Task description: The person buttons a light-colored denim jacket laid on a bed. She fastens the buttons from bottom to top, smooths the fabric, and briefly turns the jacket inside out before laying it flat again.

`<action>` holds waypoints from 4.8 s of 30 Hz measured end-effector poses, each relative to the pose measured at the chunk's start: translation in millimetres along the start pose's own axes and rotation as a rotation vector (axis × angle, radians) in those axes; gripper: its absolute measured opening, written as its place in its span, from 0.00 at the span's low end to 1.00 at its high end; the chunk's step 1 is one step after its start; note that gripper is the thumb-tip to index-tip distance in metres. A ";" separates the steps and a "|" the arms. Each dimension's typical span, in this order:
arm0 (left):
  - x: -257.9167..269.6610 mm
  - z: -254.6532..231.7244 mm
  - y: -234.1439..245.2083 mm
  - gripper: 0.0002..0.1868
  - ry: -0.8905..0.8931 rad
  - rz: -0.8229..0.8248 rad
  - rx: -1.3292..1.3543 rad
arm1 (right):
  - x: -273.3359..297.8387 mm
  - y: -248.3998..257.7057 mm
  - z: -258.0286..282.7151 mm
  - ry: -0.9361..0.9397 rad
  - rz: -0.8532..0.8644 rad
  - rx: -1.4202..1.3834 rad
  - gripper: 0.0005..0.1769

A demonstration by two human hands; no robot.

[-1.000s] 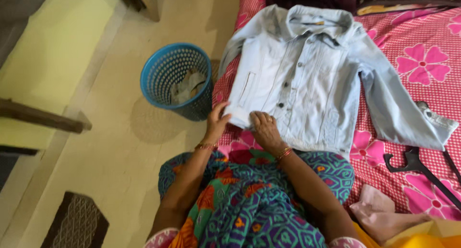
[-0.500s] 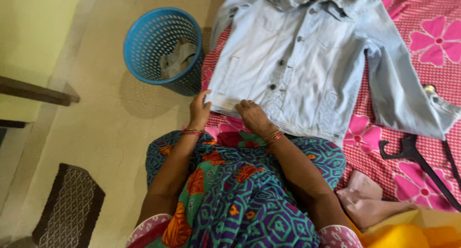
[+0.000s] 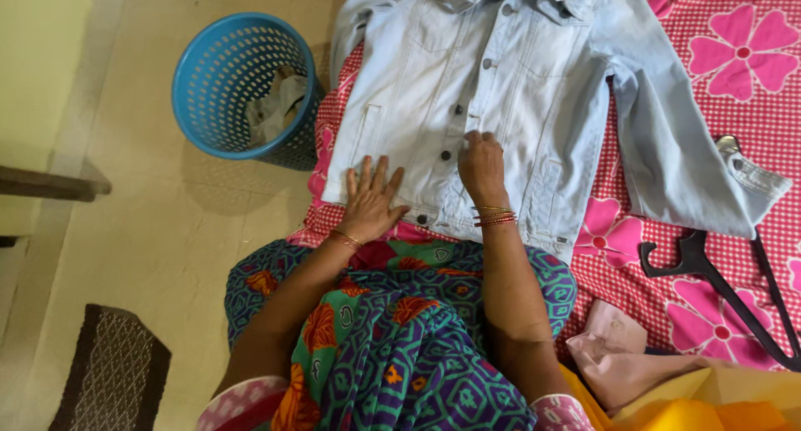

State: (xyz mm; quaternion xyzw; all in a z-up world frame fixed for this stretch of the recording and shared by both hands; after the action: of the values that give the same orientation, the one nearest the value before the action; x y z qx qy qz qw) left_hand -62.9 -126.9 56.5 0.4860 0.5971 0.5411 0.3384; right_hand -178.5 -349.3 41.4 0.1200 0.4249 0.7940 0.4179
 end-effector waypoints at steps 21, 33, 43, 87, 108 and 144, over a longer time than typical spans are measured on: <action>-11.1 -12.6 -4.2 0.46 0.006 -0.170 0.063 | 9.8 -4.8 58.3 -0.208 0.477 -0.585 0.25; -38.4 74.3 -44.8 0.12 0.214 -0.709 0.972 | 6.8 6.2 58.5 0.128 0.073 -0.274 0.24; -31.4 103.1 -42.9 0.06 0.275 -0.752 1.306 | 13.9 -30.3 25.8 0.059 0.039 0.061 0.19; -13.6 -56.8 -13.5 0.10 -0.354 -0.107 0.549 | 3.3 -4.4 38.8 -0.053 0.126 0.185 0.41; -157.4 -10.1 -17.3 0.08 -0.114 -0.374 0.820 | -24.1 -18.9 -32.6 -0.012 -0.268 -0.273 0.26; -213.1 -17.3 -50.3 0.08 0.052 -0.407 1.326 | -44.3 -10.8 -36.1 -0.173 -0.113 -0.380 0.14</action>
State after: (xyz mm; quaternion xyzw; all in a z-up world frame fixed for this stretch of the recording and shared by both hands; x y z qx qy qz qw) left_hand -26.1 -331.2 -15.3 0.4553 0.8889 -0.0008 0.0503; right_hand -164.6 -400.8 18.3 0.0828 0.2364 0.8219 0.5117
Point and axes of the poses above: each hand's wrist, its own x-axis away from the middle knuckle, its own y-axis out of the back of the hand, z = x × y, the point moved 5 cm from there along -x, towards the middle knuckle, and after that the axes turned 5 degrees about -y, right-handed, at the moved point
